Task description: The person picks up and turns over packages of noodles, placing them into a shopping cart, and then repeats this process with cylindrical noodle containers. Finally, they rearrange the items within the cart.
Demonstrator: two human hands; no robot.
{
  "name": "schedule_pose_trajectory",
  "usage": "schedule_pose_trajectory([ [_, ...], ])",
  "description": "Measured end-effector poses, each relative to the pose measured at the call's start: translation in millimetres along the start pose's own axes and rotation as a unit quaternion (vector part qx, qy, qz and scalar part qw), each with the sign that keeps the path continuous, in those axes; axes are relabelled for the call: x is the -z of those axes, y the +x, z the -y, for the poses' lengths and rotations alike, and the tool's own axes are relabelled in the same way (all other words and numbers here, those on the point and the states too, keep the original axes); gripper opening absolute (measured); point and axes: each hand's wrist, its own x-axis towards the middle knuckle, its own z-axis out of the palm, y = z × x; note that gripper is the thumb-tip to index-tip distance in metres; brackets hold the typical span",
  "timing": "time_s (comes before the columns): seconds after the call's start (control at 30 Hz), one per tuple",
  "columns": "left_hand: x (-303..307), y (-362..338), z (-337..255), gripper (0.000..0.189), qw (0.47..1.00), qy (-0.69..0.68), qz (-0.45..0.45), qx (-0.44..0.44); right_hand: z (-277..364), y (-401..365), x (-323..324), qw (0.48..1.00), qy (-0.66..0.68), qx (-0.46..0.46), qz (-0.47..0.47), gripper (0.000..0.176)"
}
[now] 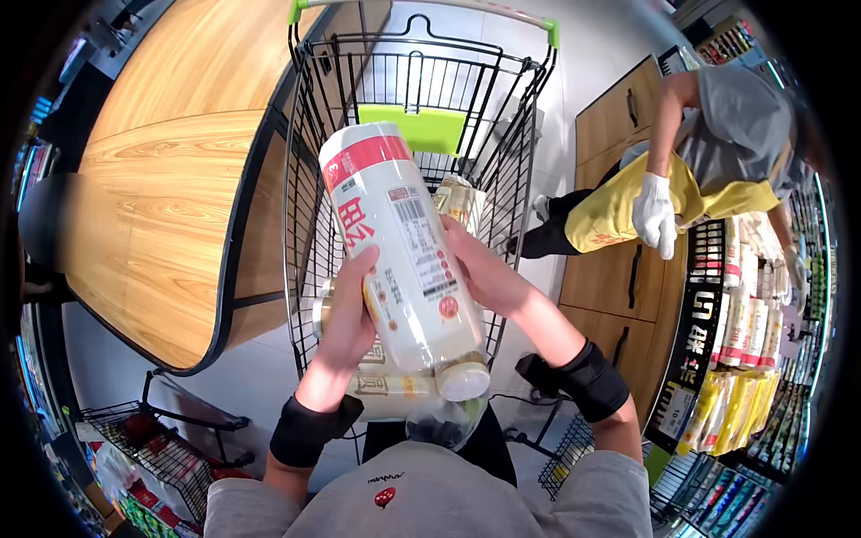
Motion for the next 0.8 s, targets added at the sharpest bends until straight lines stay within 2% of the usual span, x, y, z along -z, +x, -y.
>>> schedule_pose_trajectory([
  [0.07, -12.1, -22.3, 10.2, 0.047, 0.999, 0.036, 0.034, -0.017, -1.0, -27.7, -1.2, 0.999, 0.007, 0.038, 0.033, 0.054],
  [0.17, -24.0, -46.7, 26.9, 0.057, 0.993, 0.019, 0.113, -0.025, 5.0, -71.3, 7.3, 1.0, 0.009, 0.029, 0.005, 0.056],
  [0.2, -41.3, -60.9, 23.9, 0.063, 0.994, 0.0, 0.113, -0.01, 12.1, -85.9, 2.0, 0.999, -0.04, 0.022, -0.014, 0.06],
  [0.3, -50.3, -80.1, 51.9, 0.068, 0.986, 0.039, 0.162, -0.013, 8.9, -135.6, 16.1, 0.984, -0.136, 0.108, 0.025, 0.062],
  [0.33, -55.9, -87.8, 63.9, 0.067, 0.988, 0.043, 0.147, -0.007, 6.6, -144.7, 22.7, 0.984, -0.126, 0.128, -0.001, 0.067],
  [0.43, -74.9, -111.6, 90.2, 0.068, 0.972, -0.028, 0.212, 0.094, 14.7, -189.8, 34.8, 0.985, -0.054, 0.165, -0.005, 0.077],
  [0.47, -88.3, -123.2, 96.1, 0.07, 0.975, 0.001, 0.206, 0.085, 18.4, -209.6, 31.6, 0.985, -0.049, 0.167, -0.007, 0.086],
  [0.57, -74.1, -120.9, 131.1, 0.076, 0.96, -0.038, 0.207, 0.185, 8.5, -248.3, 43.7, 0.982, 0.02, 0.186, -0.003, 0.084],
  [0.63, -85.2, -126.9, 149.3, 0.077, 0.914, -0.132, 0.24, 0.299, 4.0, -268.4, 53.8, 0.977, 0.081, 0.194, -0.041, 0.087],
  [0.7, -98.0, -132.1, 165.2, 0.077, 0.845, -0.22, 0.259, 0.412, -4.3, -280.0, 70.0, 0.965, 0.148, 0.203, -0.08, 0.091],
  [0.73, -103.2, -136.2, 173.7, 0.077, 0.804, -0.264, 0.261, 0.465, -14.8, -286.8, 90.5, 0.96, 0.159, 0.229, -0.016, 0.082],
  [0.77, -108.3, -139.1, 181.3, 0.078, 0.758, -0.305, 0.26, 0.515, -20.4, -299.3, 95.1, 0.958, 0.152, 0.242, -0.025, 0.077],
  [0.8, -116.3, -144.8, 187.3, 0.077, 0.767, -0.303, 0.256, 0.504, -25.4, -312.2, 98.0, 0.956, 0.144, 0.254, -0.036, 0.072],
])
